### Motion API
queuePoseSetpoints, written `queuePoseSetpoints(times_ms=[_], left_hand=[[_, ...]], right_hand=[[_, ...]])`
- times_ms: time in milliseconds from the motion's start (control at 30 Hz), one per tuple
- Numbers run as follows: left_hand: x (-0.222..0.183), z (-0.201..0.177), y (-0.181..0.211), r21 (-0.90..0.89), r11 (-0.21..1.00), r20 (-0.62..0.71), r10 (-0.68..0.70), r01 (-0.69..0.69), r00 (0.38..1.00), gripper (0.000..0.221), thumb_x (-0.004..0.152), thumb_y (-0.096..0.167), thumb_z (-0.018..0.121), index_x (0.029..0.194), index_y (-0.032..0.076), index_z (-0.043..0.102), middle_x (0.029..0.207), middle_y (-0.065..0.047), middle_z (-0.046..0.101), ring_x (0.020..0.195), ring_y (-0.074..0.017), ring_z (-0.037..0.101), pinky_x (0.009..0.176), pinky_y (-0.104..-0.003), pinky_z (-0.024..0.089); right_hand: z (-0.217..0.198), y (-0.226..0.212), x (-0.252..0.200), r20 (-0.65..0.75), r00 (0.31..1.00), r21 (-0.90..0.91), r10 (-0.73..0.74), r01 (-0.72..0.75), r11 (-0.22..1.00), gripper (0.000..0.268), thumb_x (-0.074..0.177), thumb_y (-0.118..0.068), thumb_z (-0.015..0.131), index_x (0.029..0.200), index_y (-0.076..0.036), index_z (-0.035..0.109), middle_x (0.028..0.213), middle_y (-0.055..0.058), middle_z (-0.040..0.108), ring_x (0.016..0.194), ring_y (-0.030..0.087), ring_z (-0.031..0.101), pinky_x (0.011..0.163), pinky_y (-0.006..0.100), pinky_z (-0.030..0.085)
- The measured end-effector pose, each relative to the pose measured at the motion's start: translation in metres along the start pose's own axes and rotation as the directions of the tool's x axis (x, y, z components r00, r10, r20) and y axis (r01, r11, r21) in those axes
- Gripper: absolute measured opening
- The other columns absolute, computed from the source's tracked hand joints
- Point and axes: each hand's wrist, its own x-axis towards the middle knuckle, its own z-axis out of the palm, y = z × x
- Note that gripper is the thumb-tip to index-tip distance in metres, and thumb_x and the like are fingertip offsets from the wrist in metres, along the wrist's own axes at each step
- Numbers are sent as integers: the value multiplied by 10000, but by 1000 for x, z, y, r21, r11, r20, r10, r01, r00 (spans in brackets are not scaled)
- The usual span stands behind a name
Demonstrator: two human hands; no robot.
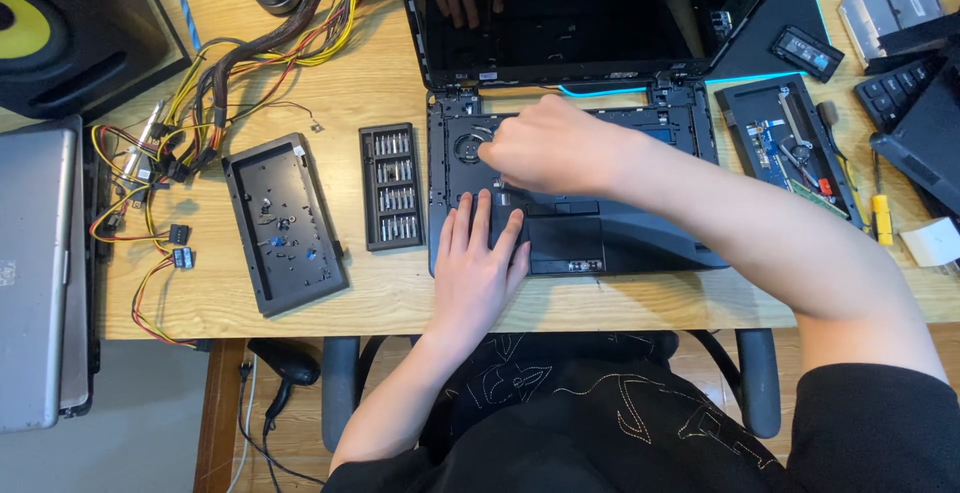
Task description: Replacing internal components and reassembling a laptop chassis using a screwdriver.
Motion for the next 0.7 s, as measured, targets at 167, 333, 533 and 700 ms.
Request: queuePoseSetpoints(times_ms=[167,333,533,700], left_hand=[[-2,0,1,-7,1000,-2,-4,4,1000,414,886,264,758,1261,93,713,1386,-299,581,1355,-474,514,1128,-561,414],[0,-2,2,-8,1000,4,-6,6,1000,417,892,266,758,1265,86,709,1399,-304,575,1354,-472,514,1130,-563,415],[-1,-3,2,-21,1000,19,-12,12,1000,420,902,269,760,1275,85,704,1409,-299,566,1363,-477,508,1138,-566,414],[-3,-2,1,-29,999,39,-28,29,999,429,902,268,765,1285,86,701,1423,-297,556,1370,-482,500,1144,-570,409]], right_hand=[[-2,-5,4,152,983,-131,105,-85,988,433,945,-440,706,780,-42,744,743,156,734,732,345,745,614,430,586],[-1,-2,1,74,996,-35,53,-51,998,262,855,-320,749,868,-59,725,714,136,725,705,349,735,567,460,567],[-2,2,-3,52,998,0,30,-30,1000,314,871,-345,743,781,-45,736,688,146,708,676,360,724,561,474,560],[-3,-3,-1,97,990,-97,105,-95,991,408,965,-419,710,775,-59,732,713,161,708,704,366,728,598,466,569]])
